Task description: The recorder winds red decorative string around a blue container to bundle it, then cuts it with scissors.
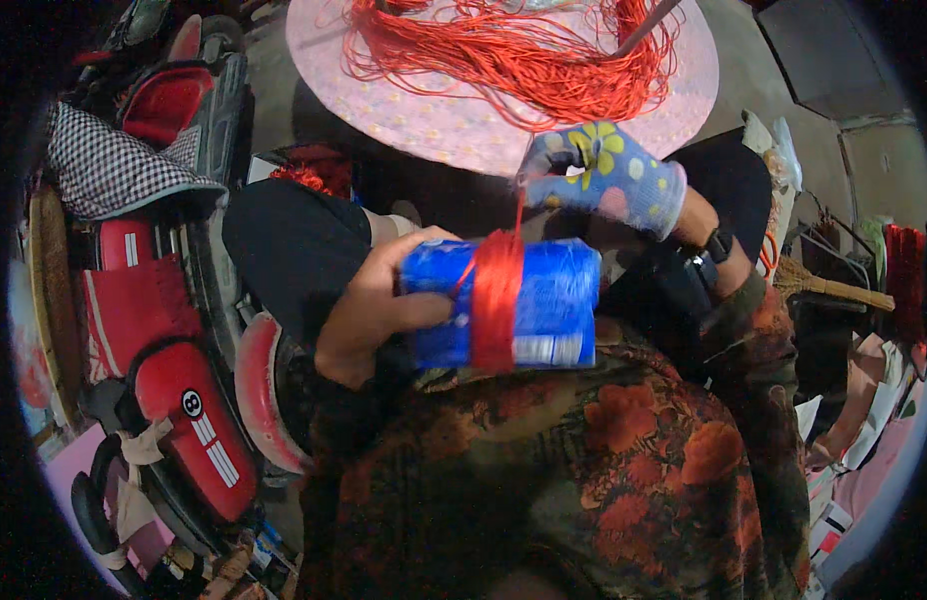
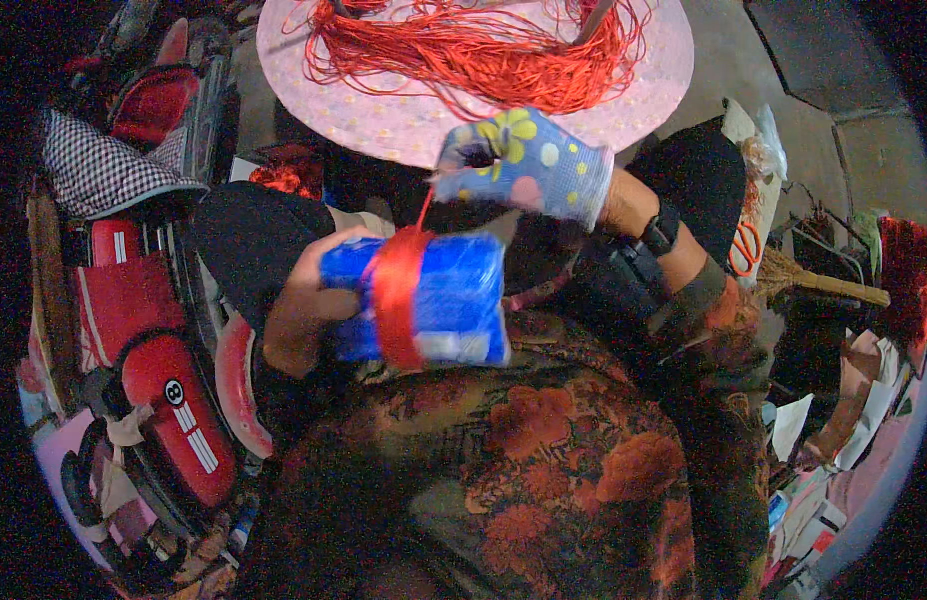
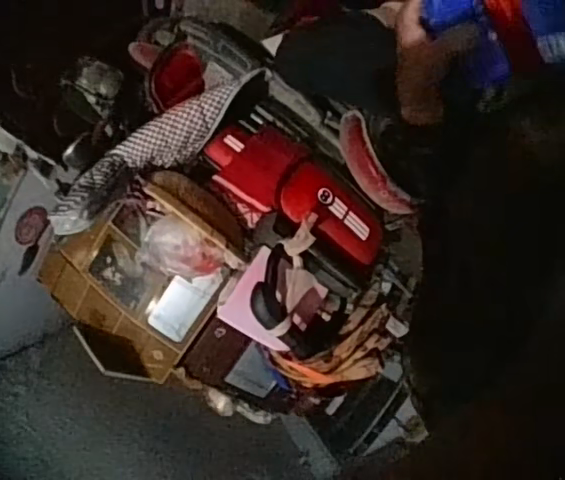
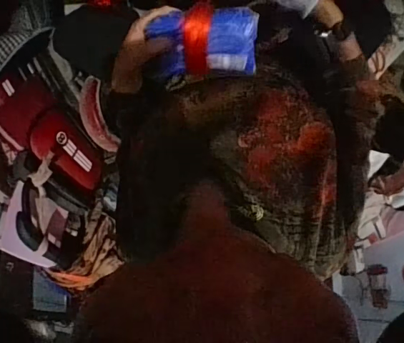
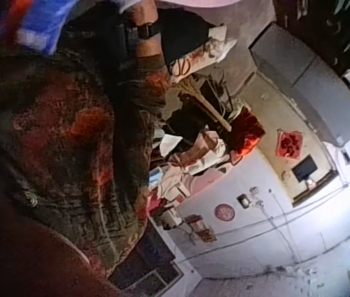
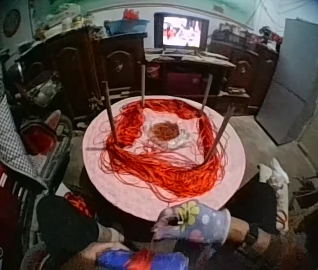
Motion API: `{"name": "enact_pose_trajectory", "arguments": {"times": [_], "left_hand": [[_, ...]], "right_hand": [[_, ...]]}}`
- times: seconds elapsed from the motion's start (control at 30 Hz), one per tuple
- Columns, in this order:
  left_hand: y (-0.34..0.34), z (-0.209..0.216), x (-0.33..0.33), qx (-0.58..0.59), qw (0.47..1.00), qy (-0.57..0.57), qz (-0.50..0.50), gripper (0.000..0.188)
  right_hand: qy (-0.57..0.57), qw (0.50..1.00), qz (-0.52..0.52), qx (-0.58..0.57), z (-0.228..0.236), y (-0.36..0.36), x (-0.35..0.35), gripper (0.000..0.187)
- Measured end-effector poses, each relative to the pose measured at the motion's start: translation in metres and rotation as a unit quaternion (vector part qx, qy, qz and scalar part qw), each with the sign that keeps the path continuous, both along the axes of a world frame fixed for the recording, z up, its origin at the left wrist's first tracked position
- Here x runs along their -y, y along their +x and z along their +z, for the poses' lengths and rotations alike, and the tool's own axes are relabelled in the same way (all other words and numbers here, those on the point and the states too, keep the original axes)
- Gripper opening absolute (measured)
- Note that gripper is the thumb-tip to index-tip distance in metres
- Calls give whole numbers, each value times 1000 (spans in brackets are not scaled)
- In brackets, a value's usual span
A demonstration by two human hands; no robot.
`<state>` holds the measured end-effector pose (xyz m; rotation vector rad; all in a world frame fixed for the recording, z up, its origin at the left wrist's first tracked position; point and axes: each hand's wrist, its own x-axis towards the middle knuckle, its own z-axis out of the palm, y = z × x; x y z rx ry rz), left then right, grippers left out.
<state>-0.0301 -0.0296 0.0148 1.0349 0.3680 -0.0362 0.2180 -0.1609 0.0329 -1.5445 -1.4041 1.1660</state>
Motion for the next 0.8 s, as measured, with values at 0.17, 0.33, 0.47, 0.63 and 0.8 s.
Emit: {"name": "enact_pose_trajectory", "arguments": {"times": [0.17,0.33,0.47,0.63,0.8], "left_hand": [[-8,8,3,72,955,-113,265,58],[8,-16,-12,-53,951,159,258,35],[10,-3,-1,-102,991,85,37,47],[-8,-11,-9,42,997,-58,6,69],[-2,-12,-1,37,946,-121,298,73]], "right_hand": [[19,998,55,10,-41,-14,37,21],[185,965,172,69,-15,-31,36,16],[83,990,86,74,21,-7,5,12],[47,998,8,-50,-47,2,15,21],[44,993,62,86,-44,-28,40,14]]}}
